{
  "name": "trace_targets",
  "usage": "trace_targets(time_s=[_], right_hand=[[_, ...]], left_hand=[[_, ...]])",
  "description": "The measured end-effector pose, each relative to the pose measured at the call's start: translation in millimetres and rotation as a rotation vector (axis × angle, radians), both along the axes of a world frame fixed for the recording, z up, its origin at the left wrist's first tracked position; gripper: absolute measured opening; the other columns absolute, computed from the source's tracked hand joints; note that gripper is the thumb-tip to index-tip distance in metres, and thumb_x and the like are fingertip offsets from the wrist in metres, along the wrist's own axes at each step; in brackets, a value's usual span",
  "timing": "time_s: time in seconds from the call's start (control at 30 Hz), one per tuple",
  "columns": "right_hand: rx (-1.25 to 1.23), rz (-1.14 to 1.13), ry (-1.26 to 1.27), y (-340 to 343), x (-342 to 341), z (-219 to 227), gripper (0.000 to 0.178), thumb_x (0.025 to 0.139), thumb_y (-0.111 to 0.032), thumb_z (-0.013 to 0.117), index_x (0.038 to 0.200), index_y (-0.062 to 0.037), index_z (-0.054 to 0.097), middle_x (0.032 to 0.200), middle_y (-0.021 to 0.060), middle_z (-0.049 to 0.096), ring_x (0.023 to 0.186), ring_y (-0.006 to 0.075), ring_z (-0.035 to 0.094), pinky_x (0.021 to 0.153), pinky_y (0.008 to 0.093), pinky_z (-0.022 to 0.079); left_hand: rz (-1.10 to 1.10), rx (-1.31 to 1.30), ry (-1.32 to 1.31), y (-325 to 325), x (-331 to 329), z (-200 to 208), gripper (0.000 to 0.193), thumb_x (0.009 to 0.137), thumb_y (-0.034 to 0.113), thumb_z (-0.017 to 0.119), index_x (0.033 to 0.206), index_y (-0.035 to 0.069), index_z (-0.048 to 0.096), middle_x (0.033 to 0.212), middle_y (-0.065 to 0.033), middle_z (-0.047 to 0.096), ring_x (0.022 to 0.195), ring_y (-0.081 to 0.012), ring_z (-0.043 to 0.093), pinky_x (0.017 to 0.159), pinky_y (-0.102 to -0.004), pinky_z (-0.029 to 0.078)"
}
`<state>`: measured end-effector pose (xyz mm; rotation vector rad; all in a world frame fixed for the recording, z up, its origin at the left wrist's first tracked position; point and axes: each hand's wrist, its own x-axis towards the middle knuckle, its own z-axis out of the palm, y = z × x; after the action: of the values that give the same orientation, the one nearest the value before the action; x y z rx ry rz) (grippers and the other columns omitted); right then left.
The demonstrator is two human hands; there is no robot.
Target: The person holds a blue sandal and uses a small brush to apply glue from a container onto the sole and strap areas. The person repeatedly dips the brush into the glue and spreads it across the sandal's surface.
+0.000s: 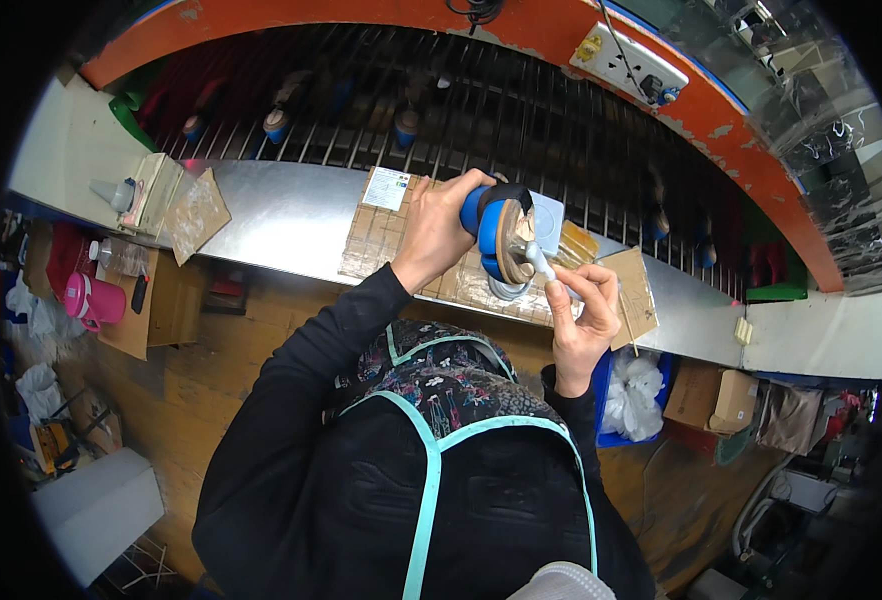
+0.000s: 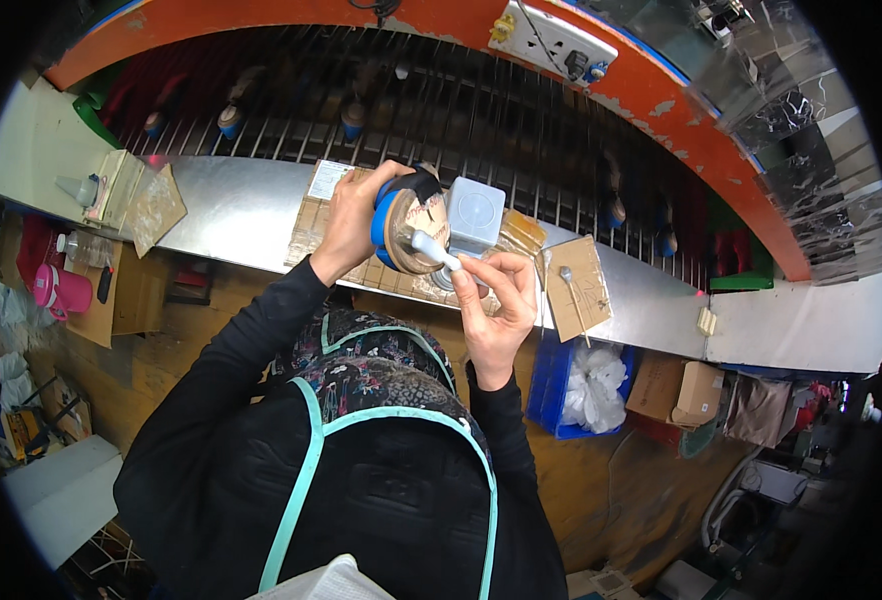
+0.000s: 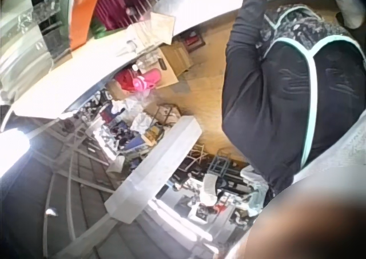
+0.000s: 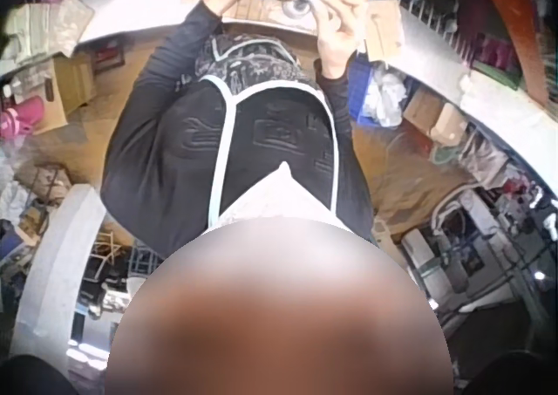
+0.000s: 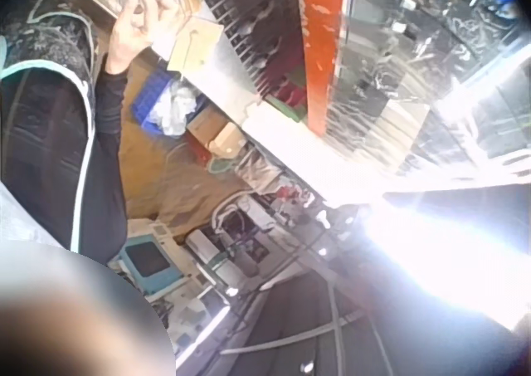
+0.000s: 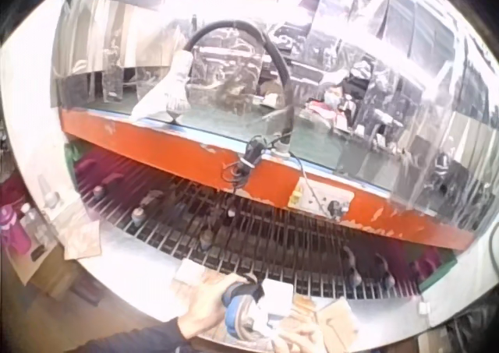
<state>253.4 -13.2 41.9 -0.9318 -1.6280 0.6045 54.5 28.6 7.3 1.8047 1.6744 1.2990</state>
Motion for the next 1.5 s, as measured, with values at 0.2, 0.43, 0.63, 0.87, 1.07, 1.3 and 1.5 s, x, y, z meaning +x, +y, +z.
trace_targets(time_s=[0.2,0.43,0.63,0.87,1.07,1.3,1.5], right_hand=[[0.056,0.046,-0.041,16.0,6.8,14.5,0.019,0.078,-0.001,0.076,0.096,-0.0029,0.073,0.09,0.0046,0.054,0.071,0.0095,0.05,0.058,0.0213,0.041],[0.121,0.077,-0.149,31.3,12.6,28.2,0.019,0.077,-0.001,0.076,0.095,-0.0028,0.074,0.088,0.0048,0.055,0.068,0.0094,0.051,0.056,0.0213,0.042],[0.135,0.096,-0.158,37.2,17.9,28.4,0.019,0.077,-0.002,0.077,0.096,-0.0026,0.074,0.088,0.0045,0.054,0.069,0.0094,0.051,0.056,0.0213,0.042],[0.125,0.105,-0.145,41.6,25.5,22.7,0.02,0.077,-0.002,0.077,0.096,-0.0024,0.074,0.088,0.0041,0.054,0.068,0.0091,0.05,0.057,0.0214,0.041],[0.105,0.113,-0.137,43.6,32.1,19.3,0.018,0.077,-0.002,0.076,0.095,-0.0014,0.074,0.088,0.0045,0.055,0.069,0.0093,0.051,0.058,0.0216,0.042],[0.005,0.136,-0.11,41.5,37.0,17.0,0.018,0.076,-0.001,0.075,0.093,0.002,0.071,0.091,0.007,0.055,0.082,0.015,0.052,0.071,0.0247,0.041],[0.031,0.191,-0.131,49.1,43.3,12.3,0.018,0.076,-0.001,0.076,0.093,0.0011,0.072,0.092,0.0065,0.054,0.077,0.0129,0.053,0.066,0.0238,0.042]], left_hand=[[-0.15,-0.112,-0.067,-2.9,0.1,1.0,0.062,0.056,0.002,0.082,0.113,0.012,0.059,0.091,-0.0146,0.07,0.091,-0.0363,0.066,0.079,-0.041,0.052],[-0.325,-0.465,-0.045,-4.8,-2.0,10.0,0.075,0.048,0.005,0.088,0.119,0.009,0.061,0.098,-0.0141,0.071,0.098,-0.0326,0.066,0.087,-0.039,0.051],[-0.475,-0.624,-0.16,-7.3,2.1,20.7,0.049,0.055,-0.007,0.081,0.101,0.002,0.068,0.096,-0.0101,0.072,0.093,-0.0182,0.067,0.08,-0.0323,0.053],[-0.7,-0.804,-0.447,-6.9,8.1,23.3,0.066,0.05,-0.006,0.087,0.111,-0.002,0.063,0.102,-0.0138,0.071,0.099,-0.022,0.067,0.089,-0.0326,0.052],[-0.808,-0.868,-0.477,-3.2,11.6,20.0,0.068,0.05,-0.004,0.088,0.113,-0.003,0.062,0.104,-0.015,0.07,0.098,-0.0229,0.067,0.089,-0.0333,0.052],[-0.875,-1.002,-0.471,-2.3,12.5,21.3,0.07,0.05,0.001,0.089,0.115,-0.003,0.062,0.105,-0.0158,0.07,0.098,-0.0243,0.067,0.09,-0.033,0.052],[-0.924,-1.088,-0.538,-3.1,11.2,16.9,0.07,0.052,0.001,0.089,0.116,-0.003,0.061,0.108,-0.0178,0.069,0.1,-0.0254,0.067,0.091,-0.0331,0.051]])
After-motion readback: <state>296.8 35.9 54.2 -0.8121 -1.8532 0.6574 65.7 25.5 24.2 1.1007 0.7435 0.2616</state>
